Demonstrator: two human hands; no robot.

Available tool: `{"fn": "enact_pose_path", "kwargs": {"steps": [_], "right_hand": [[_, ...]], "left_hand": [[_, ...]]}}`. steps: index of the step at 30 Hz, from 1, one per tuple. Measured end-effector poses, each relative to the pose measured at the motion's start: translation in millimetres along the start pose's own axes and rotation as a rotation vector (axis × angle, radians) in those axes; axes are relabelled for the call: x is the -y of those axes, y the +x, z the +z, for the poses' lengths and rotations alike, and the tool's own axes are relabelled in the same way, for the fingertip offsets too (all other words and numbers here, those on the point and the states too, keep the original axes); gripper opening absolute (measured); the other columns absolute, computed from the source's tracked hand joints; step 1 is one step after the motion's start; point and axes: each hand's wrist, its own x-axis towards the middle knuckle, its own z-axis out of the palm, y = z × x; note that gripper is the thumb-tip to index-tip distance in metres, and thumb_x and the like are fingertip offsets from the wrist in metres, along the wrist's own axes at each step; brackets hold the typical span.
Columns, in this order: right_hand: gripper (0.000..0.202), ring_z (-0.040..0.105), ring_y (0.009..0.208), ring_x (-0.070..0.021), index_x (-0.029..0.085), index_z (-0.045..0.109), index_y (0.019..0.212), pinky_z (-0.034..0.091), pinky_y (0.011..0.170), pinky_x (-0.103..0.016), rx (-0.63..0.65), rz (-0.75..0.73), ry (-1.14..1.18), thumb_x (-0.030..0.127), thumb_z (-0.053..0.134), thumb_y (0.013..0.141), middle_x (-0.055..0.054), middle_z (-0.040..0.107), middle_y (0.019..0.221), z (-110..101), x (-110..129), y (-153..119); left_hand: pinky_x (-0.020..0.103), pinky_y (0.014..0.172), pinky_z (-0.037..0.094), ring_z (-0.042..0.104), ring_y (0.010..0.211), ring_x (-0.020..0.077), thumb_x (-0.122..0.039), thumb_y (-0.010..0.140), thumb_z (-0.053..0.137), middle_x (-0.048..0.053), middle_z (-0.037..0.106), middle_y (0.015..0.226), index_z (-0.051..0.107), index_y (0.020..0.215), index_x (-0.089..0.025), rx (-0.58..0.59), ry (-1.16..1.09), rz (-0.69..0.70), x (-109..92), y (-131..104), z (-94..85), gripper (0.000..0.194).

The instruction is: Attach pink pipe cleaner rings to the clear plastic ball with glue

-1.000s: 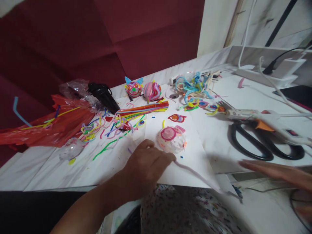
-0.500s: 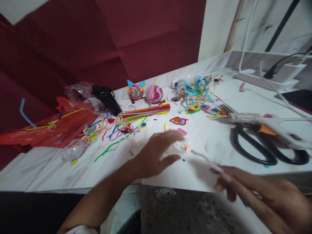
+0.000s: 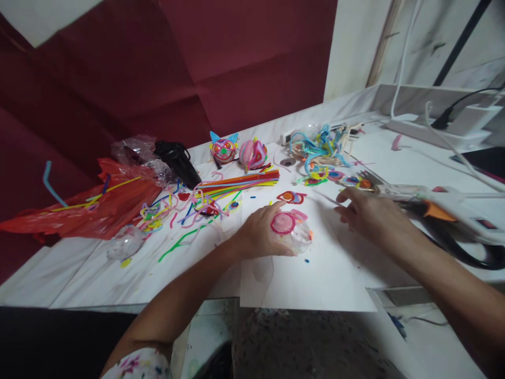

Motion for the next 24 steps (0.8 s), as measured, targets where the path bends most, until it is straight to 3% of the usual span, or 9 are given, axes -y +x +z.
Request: {"fn": "enact_pose_path", "kwargs": {"steps": [5, 8, 12, 16, 20, 24], "right_hand": [[0.021, 0.064, 0.073, -0.0282, 0.015, 0.062, 0.096, 0.034, 0.056, -0.031, -0.009, -0.068, -0.114, 0.023, 0.042, 0.095, -0.014, 0.068, 0.082, 0.3, 6.7, 7.0], [0.026, 0.063, 0.075, -0.0257, 0.014, 0.063, 0.089, 0.035, 0.059, -0.031, -0.024, -0.134, -0.13, 0.02, 0.039, 0.097, -0.014, 0.067, 0.086, -3.5, 9.3, 6.1], [0.028, 0.063, 0.079, -0.0256, 0.014, 0.064, 0.086, 0.039, 0.063, -0.031, -0.098, -0.18, -0.114, 0.02, 0.038, 0.096, -0.013, 0.066, 0.088, -6.3, 5.3, 2.2], [0.03, 0.065, 0.083, -0.0273, 0.016, 0.066, 0.098, 0.045, 0.063, -0.034, -0.294, -0.185, -0.049, 0.027, 0.038, 0.095, -0.013, 0.068, 0.1, -17.5, -2.0, -14.6], [0.033, 0.067, 0.083, -0.0256, 0.022, 0.064, 0.097, 0.049, 0.064, -0.034, -0.497, -0.27, 0.063, 0.039, 0.036, 0.097, -0.009, 0.071, 0.097, -36.9, -16.3, -46.6], [0.034, 0.066, 0.076, -0.0227, 0.028, 0.063, 0.098, 0.046, 0.058, -0.033, -0.524, -0.052, 0.04, 0.053, 0.04, 0.095, -0.004, 0.07, 0.098, -44.9, -56.7, -72.2]], "left_hand": [[0.051, 0.112, 0.037, 0.045, 0.133, 0.0351, -0.058, 0.054, 0.085, 0.02, 0.049, 0.14, 0.046, 0.137, -0.016, -0.058, 0.02, 0.091, 9.7, -0.5, -2.0, 0.101], [0.047, 0.111, 0.039, 0.049, 0.13, 0.0311, -0.055, 0.07, 0.076, 0.02, 0.053, 0.136, 0.053, 0.131, -0.015, -0.096, -0.001, 0.198, 13.9, 0.3, -5.6, 0.076], [0.044, 0.109, 0.042, 0.052, 0.128, 0.0271, -0.046, 0.088, 0.06, 0.015, 0.057, 0.135, 0.058, 0.127, -0.019, -0.115, 0.026, 0.236, 12.0, 0.3, -5.0, 0.047], [0.045, 0.11, 0.041, 0.053, 0.128, 0.0273, -0.044, 0.088, 0.059, 0.014, 0.059, 0.133, 0.053, 0.132, -0.02, -0.094, -0.005, 0.219, 10.4, -2.1, -3.3, 0.051], [0.045, 0.108, 0.044, 0.053, 0.127, 0.0288, -0.046, 0.084, 0.063, 0.016, 0.054, 0.139, 0.044, 0.139, -0.018, -0.055, -0.078, 0.18, 15.9, -5.2, -2.1, 0.064], [0.046, 0.106, 0.044, 0.055, 0.125, 0.0297, -0.046, 0.08, 0.066, 0.017, 0.055, 0.137, 0.038, 0.142, -0.019, -0.118, -0.101, 0.183, 26.5, -7.0, 4.9, 0.072]]}}
